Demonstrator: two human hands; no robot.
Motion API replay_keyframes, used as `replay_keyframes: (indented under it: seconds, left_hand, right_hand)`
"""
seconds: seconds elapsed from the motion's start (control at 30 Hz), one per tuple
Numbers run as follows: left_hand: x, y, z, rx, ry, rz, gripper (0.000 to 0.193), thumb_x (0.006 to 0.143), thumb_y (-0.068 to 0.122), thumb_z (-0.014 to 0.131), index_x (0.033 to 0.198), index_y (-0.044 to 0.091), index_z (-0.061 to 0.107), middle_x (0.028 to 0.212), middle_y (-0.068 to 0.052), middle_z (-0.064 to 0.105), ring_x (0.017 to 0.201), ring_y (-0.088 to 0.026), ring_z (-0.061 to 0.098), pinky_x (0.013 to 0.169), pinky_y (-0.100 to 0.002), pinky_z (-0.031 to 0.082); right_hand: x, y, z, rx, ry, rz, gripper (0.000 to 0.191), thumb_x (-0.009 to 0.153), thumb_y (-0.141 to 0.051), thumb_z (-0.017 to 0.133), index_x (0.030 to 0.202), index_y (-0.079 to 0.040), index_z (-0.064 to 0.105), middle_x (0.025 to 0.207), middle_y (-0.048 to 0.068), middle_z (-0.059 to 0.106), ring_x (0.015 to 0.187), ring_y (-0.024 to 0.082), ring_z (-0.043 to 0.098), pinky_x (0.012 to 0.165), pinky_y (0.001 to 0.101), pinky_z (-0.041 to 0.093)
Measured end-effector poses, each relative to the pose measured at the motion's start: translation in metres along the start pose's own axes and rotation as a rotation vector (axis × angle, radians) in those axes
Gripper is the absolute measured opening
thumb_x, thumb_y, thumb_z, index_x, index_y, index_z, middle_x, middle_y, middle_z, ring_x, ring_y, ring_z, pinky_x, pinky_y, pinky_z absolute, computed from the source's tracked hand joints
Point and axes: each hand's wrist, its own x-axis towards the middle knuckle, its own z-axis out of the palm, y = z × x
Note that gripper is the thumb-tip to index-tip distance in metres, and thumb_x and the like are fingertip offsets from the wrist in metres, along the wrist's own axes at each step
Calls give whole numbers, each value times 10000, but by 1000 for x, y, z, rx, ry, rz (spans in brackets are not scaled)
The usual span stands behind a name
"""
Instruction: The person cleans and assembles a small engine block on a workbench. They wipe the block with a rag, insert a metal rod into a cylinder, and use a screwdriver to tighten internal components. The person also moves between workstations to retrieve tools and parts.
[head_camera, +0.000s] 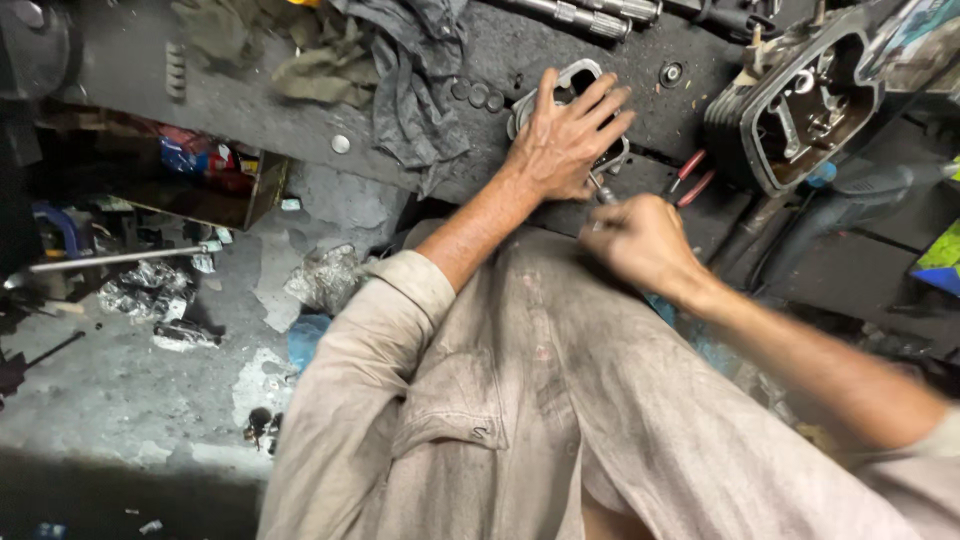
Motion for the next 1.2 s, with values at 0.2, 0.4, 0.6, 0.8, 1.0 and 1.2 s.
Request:
replay_keyframes:
  seconds: [0.2,0.4,0.6,0.8,1.0,1.2]
  left_hand:
    - [6,-7,-3,52,-38,51,1034,484,479,932,1403,133,607,1519,-105,494,1468,-279,337,1054,-779,267]
    - [11,-5,-5,28,17,0,1123,539,546,930,1495,114,528,1579,-121,424,1498,-289,293,1048,-780,268]
    - [13,-1,-7,52,23,-72,1132,582,548,925,1527,114,476,1592,-98,403,1502,-282,279,1056,-781,261]
    - [15,2,-12,58,-15,-94,1133,526,516,932,1501,132,504,1538,-74,456,1490,-271,295,1093,-771,238]
    - [10,-2,-3,1,55,-84,1002,581,469,935,1452,134,570,1472,-73,523,1484,-271,331,1148,-762,236]
    - [4,-7,3,-12,64,-23,1034,542,471,938,1443,110,584,1463,-97,530,1444,-286,361,1071,-768,252]
  right_hand:
    - [-2,13,19,1471,261,189,318,879,-198,596,650,-177,376,564,-41,277,452,107,278,453,297,245]
    - [-22,-18,-5,1089,315,188,134,903,-180,628,1018,-116,601,889,39,599,807,136,605,744,280,500]
    - [-52,-63,-51,-731,382,-696,427,770,-126,618,1194,-71,609,1359,157,651,1268,345,626,1142,492,393]
    - [-28,-60,-40,-1838,-393,-567,308,870,-281,599,1070,-83,725,1121,98,720,1148,272,630,1019,454,375]
    - [15,-36,-35,-1512,-563,-571,113,843,-248,639,798,-196,729,853,3,737,850,201,715,620,391,492]
    - [8,-17,-28,-1200,-334,-363,358,846,-432,672,628,-150,711,615,92,700,562,250,697,521,401,470]
